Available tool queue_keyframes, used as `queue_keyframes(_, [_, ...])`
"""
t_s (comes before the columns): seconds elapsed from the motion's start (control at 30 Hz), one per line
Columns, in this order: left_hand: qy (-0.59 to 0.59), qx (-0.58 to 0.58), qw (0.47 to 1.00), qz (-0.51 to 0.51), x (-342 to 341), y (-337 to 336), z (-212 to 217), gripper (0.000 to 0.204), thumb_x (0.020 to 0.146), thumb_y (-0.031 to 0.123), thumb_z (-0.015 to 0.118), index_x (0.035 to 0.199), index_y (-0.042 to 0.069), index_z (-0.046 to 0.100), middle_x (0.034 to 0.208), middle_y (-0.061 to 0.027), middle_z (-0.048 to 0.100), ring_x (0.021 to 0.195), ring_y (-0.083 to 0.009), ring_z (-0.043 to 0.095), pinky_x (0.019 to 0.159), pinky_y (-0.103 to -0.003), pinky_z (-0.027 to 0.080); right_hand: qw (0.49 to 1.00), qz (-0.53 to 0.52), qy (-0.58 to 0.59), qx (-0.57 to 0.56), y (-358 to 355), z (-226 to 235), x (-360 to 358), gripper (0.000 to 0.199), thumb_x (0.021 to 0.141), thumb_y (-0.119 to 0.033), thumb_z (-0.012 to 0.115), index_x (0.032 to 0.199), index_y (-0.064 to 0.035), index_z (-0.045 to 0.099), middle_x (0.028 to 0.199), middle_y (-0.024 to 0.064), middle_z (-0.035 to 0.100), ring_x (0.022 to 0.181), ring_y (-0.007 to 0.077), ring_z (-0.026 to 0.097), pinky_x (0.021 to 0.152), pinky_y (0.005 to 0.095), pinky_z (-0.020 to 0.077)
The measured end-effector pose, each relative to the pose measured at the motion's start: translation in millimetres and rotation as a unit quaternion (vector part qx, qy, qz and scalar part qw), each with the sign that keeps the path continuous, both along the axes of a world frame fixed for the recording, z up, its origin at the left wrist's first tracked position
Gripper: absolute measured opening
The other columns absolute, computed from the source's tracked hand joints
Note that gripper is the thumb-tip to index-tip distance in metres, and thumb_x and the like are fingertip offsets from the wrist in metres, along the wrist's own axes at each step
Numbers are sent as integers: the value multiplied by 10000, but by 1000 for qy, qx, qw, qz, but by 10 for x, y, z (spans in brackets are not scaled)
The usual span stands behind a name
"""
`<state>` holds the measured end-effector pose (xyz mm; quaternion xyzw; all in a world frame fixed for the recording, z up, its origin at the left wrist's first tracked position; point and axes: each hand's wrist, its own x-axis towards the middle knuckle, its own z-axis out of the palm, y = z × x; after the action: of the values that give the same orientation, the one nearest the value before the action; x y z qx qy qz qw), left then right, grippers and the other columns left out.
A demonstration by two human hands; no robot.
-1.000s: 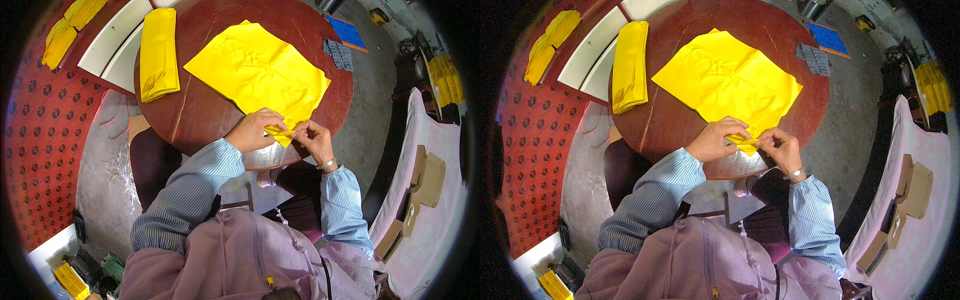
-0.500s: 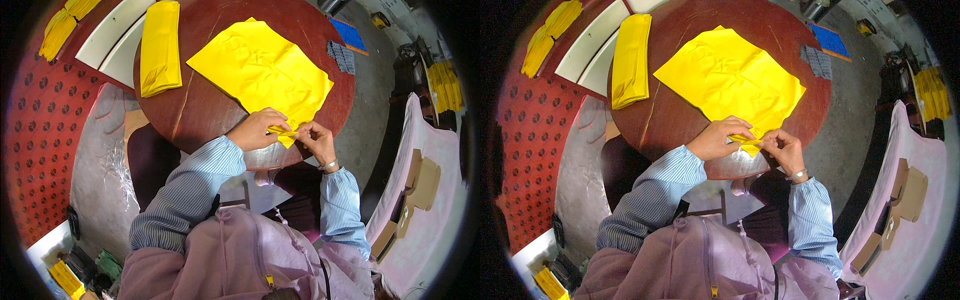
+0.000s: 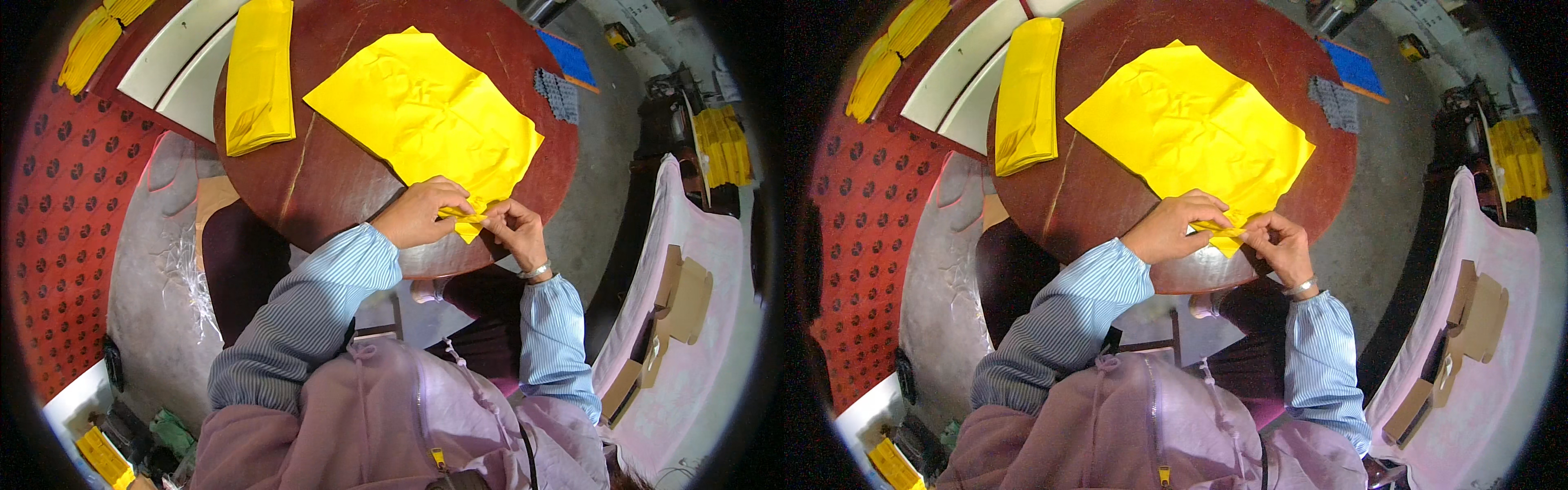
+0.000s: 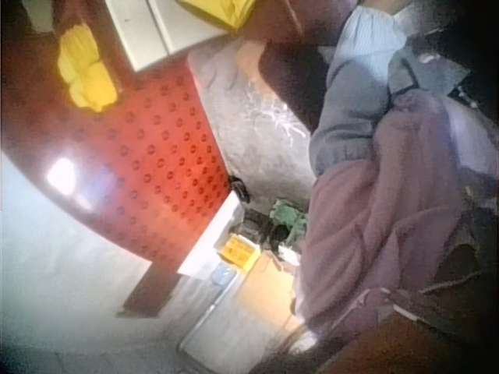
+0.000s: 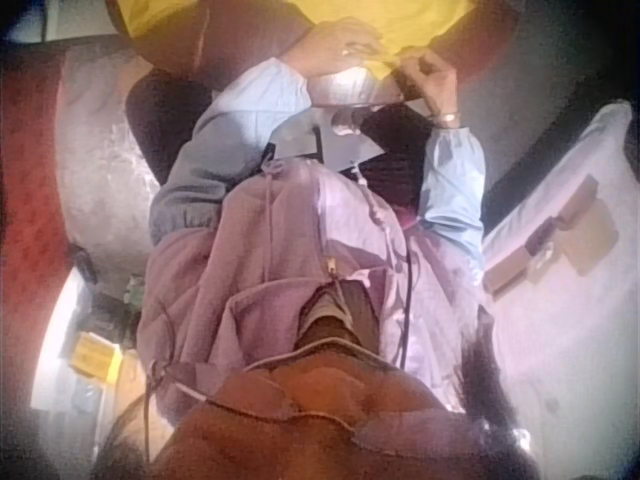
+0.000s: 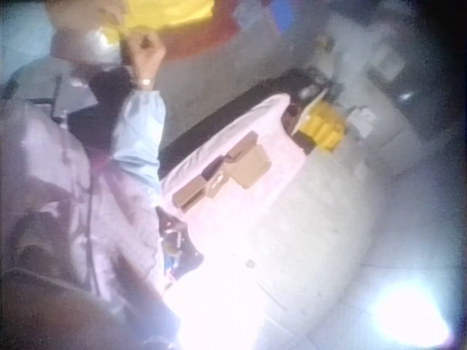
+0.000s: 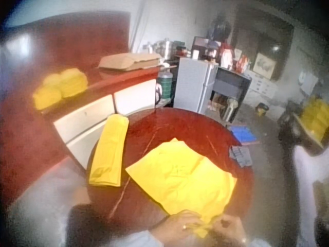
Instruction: The person folds a yellow cloth on a round wooden table, aligning edges and creasing folds by hand. The folded cloth is placed on a stack of similar yellow cloths to the left.
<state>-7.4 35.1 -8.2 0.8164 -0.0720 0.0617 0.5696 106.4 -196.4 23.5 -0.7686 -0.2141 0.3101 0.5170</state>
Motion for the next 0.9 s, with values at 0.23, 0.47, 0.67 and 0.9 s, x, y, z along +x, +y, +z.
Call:
queue_keyframes(0.23, [-17,20,999,20,13,-30,-14,259,881,41,717,1137,58,753,1228,-175,725,1224,-341,661,1067,-423,523,1000,-6,-7,8,16,4,-27,125,969,-133,796,993,-24,740,827,-35,673,688,36,561,592,213,448])
queue_keyframes(0.47, [53,-18,998,34,-5,-62,137,235,950,6,650,1168,67,710,1195,-163,718,1200,-329,673,1038,-401,537,1000,-9,-22,6,52,7,-33,107,974,-129,767,992,-25,743,819,-35,670,690,40,563,586,214,441])
queue_keyframes(0.67, [79,-8,996,46,-12,-63,158,130,956,-24,639,1065,40,607,1142,-156,702,1174,-324,687,1002,-397,550,999,-18,-35,-17,52,-9,-36,119,969,-135,767,983,-22,736,804,-44,657,672,38,541,585,219,433])
queue_keyframes(0.9, [47,20,998,31,-1,-49,111,119,956,-12,652,1051,36,598,1148,-154,704,1177,-328,688,1008,-402,546,999,-9,-40,7,64,-12,-45,155,994,-186,763,1016,-36,731,770,-50,639,622,38,516,561,210,402])
